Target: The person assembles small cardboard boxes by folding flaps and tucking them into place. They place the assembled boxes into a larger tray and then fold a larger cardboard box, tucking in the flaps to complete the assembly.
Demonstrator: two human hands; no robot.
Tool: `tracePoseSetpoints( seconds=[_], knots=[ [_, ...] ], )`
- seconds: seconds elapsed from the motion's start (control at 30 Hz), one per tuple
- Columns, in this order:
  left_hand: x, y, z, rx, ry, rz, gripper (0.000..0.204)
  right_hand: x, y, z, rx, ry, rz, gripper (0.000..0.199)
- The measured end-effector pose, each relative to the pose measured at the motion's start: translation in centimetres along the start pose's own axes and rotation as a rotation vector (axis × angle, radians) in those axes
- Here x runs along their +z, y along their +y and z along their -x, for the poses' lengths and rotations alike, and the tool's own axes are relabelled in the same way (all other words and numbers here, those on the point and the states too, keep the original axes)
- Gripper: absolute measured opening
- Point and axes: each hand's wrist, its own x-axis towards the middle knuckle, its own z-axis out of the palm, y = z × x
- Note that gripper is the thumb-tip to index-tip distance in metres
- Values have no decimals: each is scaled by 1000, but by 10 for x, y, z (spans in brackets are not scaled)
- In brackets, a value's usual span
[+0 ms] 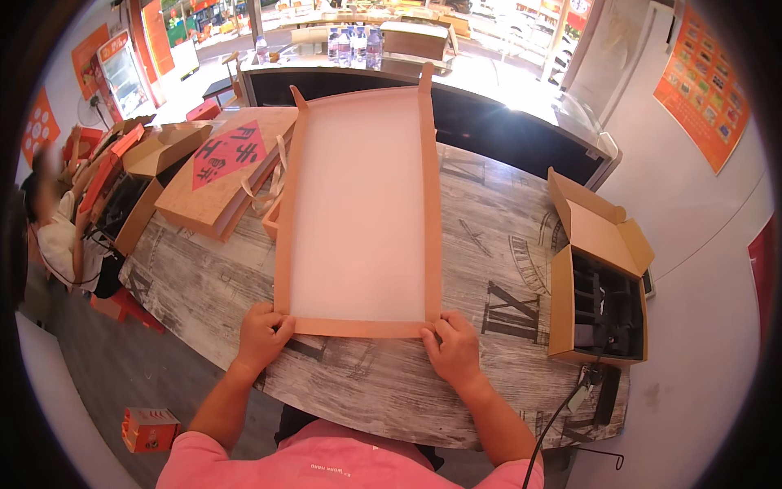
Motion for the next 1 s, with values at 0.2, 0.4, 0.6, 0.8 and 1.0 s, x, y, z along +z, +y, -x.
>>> tracePoseSetpoints(
  seconds=[0.2, 0.4, 0.6, 0.8, 1.0],
  knots=[
    [2, 7, -5, 41, 55, -62, 21, -1, -14, -4, 28, 124, 96, 22],
    [3, 11, -9, 26, 71, -63, 21, -2, -17, -6, -274, 10, 208, 24],
    [3, 16, -8, -12, 87, -61, 14, 3, -13, -8, -252, -73, 250, 12],
    [1, 6, -8, 154, 60, -89, 21, 2, -9, -10, -260, -78, 226, 11],
    [-14, 0, -1, 294, -35, -81, 27, 3, -7, -10, -231, -88, 191, 6]
  ],
)
